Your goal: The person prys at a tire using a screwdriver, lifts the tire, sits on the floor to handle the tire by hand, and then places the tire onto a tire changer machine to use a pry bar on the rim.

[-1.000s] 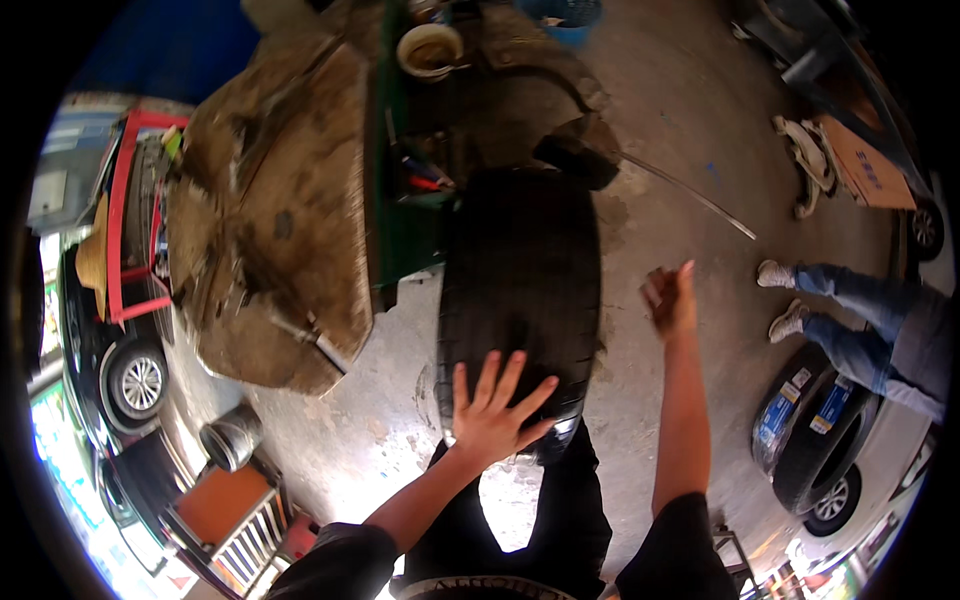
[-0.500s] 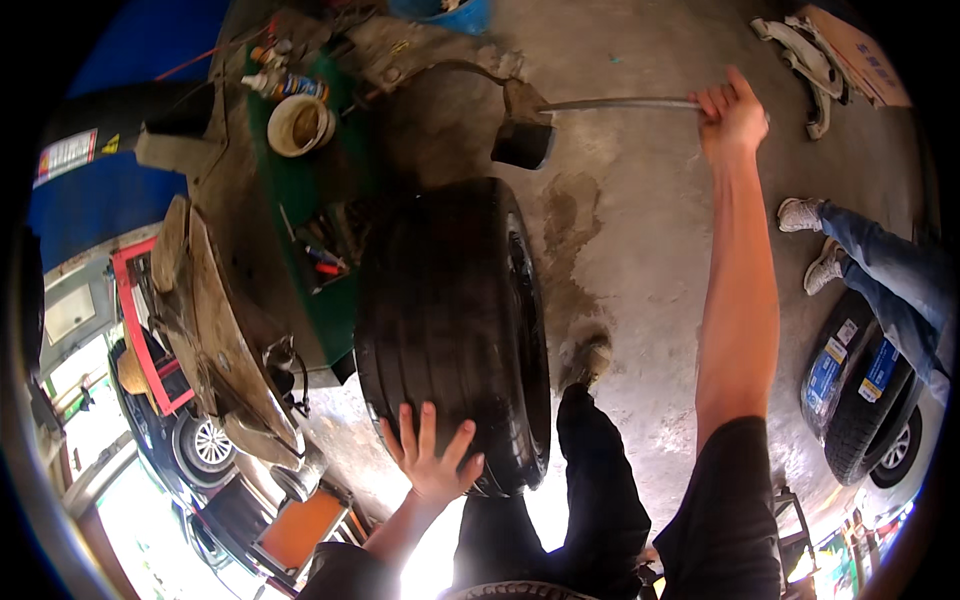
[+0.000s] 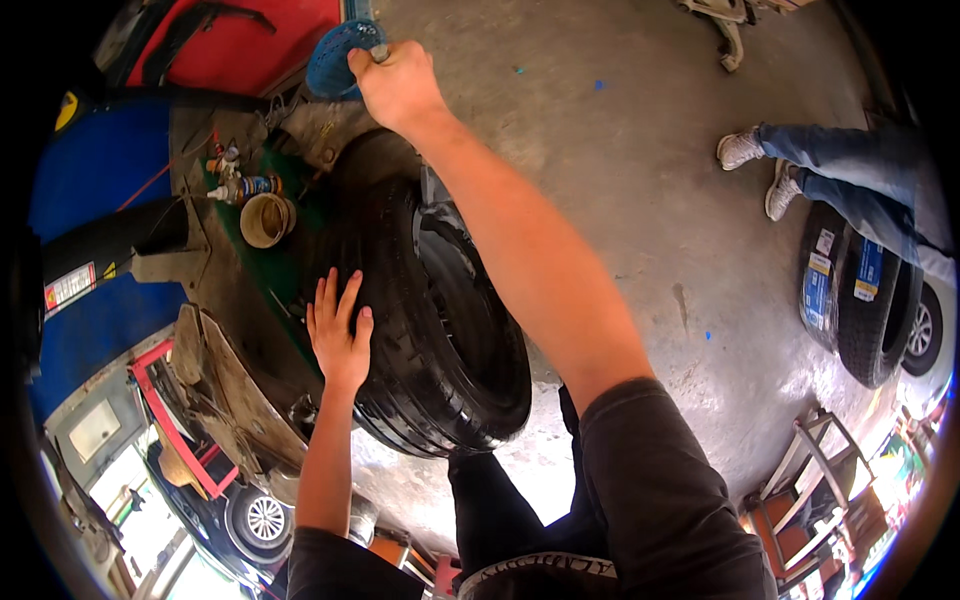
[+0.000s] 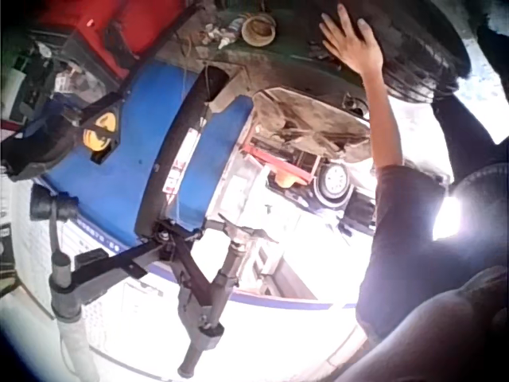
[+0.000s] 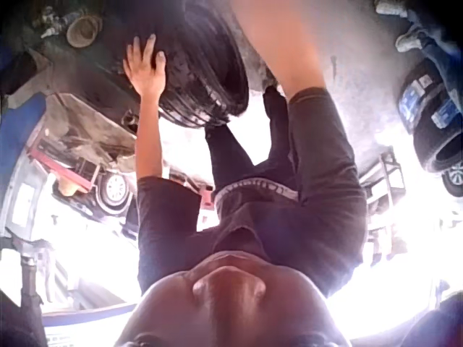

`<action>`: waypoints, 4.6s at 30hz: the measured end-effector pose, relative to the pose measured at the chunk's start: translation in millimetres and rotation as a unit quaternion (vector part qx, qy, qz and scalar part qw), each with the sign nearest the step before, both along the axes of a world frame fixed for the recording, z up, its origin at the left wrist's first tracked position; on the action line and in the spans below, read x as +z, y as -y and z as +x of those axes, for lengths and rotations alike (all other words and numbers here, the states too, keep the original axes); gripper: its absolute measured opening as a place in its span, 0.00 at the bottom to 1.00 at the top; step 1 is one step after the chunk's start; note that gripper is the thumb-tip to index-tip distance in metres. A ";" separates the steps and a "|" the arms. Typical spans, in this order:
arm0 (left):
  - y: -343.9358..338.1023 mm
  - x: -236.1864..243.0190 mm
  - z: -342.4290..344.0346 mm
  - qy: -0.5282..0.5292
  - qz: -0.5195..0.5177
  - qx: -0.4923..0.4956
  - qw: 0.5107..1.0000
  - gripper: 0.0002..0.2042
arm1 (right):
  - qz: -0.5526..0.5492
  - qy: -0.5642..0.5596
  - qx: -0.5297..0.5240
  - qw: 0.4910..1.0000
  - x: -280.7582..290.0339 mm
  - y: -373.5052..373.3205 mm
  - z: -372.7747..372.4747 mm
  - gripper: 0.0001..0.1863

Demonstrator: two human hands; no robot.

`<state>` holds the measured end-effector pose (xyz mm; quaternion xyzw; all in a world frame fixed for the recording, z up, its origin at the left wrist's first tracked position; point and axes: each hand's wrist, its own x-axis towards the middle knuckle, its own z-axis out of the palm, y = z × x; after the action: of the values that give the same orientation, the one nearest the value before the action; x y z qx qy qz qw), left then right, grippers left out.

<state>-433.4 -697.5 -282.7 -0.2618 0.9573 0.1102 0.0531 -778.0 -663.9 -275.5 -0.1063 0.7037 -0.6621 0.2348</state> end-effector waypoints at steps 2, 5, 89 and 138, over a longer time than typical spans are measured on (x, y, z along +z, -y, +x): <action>-4.4 2.7 8.5 -0.014 -0.005 -0.007 1.000 0.24 | -0.017 -0.011 -0.021 1.000 0.2 -0.3 1.0 0.24; -11.2 5.8 24.1 -0.010 -0.010 -0.024 1.000 0.24 | 0.006 -0.004 -0.067 0.998 -5.6 5.0 6.2 0.24; -91.6 -8.0 83.4 -0.070 -0.026 -0.031 0.997 0.28 | 0.100 0.068 -0.146 0.982 -0.5 10.7 11.4 0.25; -81.4 -74.3 210.5 -0.308 0.647 0.634 0.291 0.27 | 0.013 0.290 0.122 0.949 -52.6 -219.9 355.9 0.59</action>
<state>-222.8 -616.2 -357.0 -0.6150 0.0581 0.7655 -0.1802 -422.1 -444.0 -328.1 0.0086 0.5953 -0.6218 0.5089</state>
